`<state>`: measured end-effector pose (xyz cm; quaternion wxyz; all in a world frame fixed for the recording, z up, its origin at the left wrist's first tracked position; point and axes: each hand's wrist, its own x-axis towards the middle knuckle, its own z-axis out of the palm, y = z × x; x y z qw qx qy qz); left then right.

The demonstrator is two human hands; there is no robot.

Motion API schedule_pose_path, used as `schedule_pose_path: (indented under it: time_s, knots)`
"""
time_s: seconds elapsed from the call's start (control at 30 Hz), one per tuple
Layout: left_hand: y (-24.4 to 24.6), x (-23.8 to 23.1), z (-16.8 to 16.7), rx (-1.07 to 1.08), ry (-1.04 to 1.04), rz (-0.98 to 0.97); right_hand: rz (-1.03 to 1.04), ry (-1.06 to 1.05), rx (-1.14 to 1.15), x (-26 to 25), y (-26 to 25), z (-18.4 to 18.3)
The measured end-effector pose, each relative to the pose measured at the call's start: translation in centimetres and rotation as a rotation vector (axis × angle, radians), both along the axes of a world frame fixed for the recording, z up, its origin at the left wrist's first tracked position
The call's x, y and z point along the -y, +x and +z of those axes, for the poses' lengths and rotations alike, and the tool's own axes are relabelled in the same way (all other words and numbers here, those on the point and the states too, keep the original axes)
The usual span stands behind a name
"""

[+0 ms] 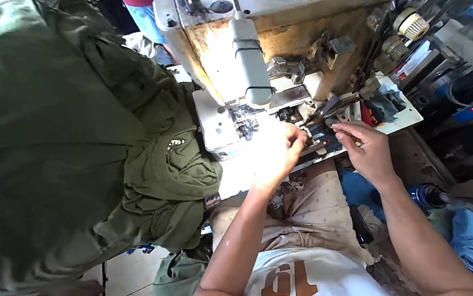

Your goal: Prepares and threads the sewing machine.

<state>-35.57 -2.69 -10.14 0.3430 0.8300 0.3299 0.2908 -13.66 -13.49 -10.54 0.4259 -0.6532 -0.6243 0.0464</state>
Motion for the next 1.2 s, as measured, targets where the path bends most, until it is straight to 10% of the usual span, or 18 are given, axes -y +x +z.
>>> schedule_pose_path:
  time_s: [0.13, 0.73, 1.2]
  knots:
    - [-3.8, 0.3, 1.8, 0.086, -0.151, -0.051, 0.077, 0.078, -0.283, 0.5, -0.4, 1.7]
    - [-9.7, 1.2, 3.0, 0.274, 0.41, 0.037, 0.874, -0.289, -1.317, -5.1, -13.1, 2.9]
    - [-10.0, 1.7, 1.6, 0.438, 0.241, 0.142, 0.624, -0.027, -0.564, -4.1, -10.5, 3.9]
